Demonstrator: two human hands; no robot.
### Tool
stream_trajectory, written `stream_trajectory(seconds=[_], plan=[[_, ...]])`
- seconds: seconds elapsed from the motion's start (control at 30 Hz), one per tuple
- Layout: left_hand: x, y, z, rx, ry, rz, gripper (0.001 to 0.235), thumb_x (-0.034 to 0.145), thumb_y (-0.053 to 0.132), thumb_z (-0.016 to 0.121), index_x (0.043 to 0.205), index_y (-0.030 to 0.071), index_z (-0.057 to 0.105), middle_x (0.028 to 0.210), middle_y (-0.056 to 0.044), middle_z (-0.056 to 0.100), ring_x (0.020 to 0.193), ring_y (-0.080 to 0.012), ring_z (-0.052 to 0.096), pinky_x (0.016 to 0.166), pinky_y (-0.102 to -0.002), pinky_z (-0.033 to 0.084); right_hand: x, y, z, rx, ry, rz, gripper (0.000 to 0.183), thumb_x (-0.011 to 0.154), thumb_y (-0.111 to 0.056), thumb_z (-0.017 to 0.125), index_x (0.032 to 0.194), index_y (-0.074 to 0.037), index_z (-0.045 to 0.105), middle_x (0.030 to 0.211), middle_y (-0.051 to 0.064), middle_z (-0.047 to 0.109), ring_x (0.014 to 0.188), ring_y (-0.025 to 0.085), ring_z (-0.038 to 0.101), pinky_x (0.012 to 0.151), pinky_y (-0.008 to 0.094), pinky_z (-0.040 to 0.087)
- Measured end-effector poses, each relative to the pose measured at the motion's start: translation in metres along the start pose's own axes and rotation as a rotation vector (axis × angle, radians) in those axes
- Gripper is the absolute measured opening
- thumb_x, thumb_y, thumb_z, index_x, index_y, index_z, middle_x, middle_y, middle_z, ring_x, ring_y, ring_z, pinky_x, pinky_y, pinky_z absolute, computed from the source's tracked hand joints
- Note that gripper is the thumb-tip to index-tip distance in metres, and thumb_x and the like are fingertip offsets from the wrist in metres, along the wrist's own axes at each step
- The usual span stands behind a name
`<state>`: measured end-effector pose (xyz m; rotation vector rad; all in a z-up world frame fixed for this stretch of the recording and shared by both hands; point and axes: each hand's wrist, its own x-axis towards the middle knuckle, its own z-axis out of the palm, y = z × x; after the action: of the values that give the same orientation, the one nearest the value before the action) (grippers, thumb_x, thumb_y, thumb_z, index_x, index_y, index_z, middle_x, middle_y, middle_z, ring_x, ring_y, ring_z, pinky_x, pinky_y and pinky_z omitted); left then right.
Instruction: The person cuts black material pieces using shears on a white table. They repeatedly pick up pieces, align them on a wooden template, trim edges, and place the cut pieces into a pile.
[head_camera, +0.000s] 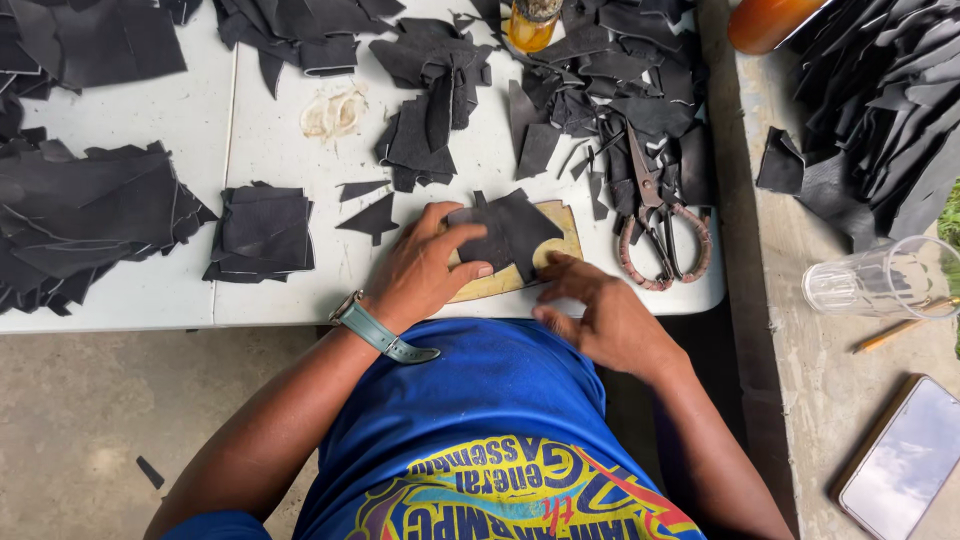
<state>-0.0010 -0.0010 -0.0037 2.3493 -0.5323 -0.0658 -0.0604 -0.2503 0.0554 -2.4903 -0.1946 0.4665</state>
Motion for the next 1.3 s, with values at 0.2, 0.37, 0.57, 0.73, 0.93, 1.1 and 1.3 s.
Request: stream_trajectory(seconds=[0.2,0.37,0.57,0.73,0.93,1.1,1.3], plan=[[0.011,0.001,-0.002,-0.09,0.105,0.003,0.097,0.067,0.033,0.091,0.143,-0.005,0.045,0.14,-0.02,0.048,0.126,-0.0407,0.052,0.1,-0.044,0.046,0.02,-0.019,0.011,-0.23,0.235,-0.335,0.055,0.086,-0.036,0.075,0.132,-0.006,0.068,0.115,0.017,0.065,0.104,0.036,0.061,0.089,0.045,0.051],[0.009,-0.006,0.006,-0.1,0.085,-0.022,0.071,0.069,0.025,0.091,0.128,0.001,0.059,0.13,-0.016,0.058,0.12,-0.0367,0.059,0.1,-0.042,0.05,0.011,0.009,0.021,-0.028,0.222,-0.372,0.026,0.09,-0.029,0.074,0.106,-0.008,0.076,0.124,0.014,0.066,0.116,0.033,0.064,0.096,0.041,0.052],[0.016,-0.016,0.013,-0.756,0.338,-0.264,0.035,0.092,0.013,0.078,0.121,0.002,0.063,0.11,-0.008,0.072,0.096,-0.0183,0.073,0.081,-0.033,0.063,0.012,0.037,0.015,0.236,0.396,-0.257,0.02,0.089,-0.019,0.074,0.102,-0.004,0.072,0.118,0.012,0.07,0.106,0.03,0.07,0.088,0.039,0.057],[0.022,-0.016,-0.001,-1.193,0.395,-0.281,0.038,0.087,-0.002,0.075,0.121,0.001,0.059,0.111,-0.01,0.069,0.093,-0.0172,0.069,0.077,-0.033,0.063,0.003,0.071,-0.012,-0.235,0.746,0.033,0.035,0.086,-0.021,0.08,0.116,-0.005,0.072,0.113,0.02,0.066,0.1,0.04,0.065,0.084,0.048,0.054],[0.032,0.011,-0.011,-1.198,0.358,-0.144,0.056,0.084,-0.007,0.074,0.132,0.004,0.049,0.117,-0.01,0.065,0.101,-0.0169,0.067,0.083,-0.032,0.06,0.003,0.115,-0.022,-0.366,0.553,0.248,0.047,0.077,-0.029,0.08,0.116,-0.006,0.07,0.099,0.02,0.07,0.091,0.042,0.067,0.081,0.051,0.054],[0.034,0.038,-0.036,-1.198,0.261,0.03,0.081,0.082,-0.001,0.073,0.149,0.02,0.032,0.12,-0.004,0.066,0.103,-0.0126,0.068,0.081,-0.03,0.063,0.013,0.13,-0.039,-0.067,0.415,0.38,0.052,0.066,-0.024,0.088,0.11,-0.002,0.072,0.085,0.019,0.072,0.076,0.035,0.07,0.071,0.043,0.055],[0.04,0.046,-0.025,-0.729,0.324,0.096,0.037,0.095,0.007,0.069,0.132,0.002,0.069,0.124,-0.007,0.075,0.112,-0.0121,0.068,0.099,-0.026,0.053,0.01,0.109,-0.02,0.316,0.411,0.053,0.022,0.084,-0.022,0.078,0.088,0.0,0.077,0.071,0.008,0.064,0.061,0.018,0.058,0.056,0.033,0.045]])
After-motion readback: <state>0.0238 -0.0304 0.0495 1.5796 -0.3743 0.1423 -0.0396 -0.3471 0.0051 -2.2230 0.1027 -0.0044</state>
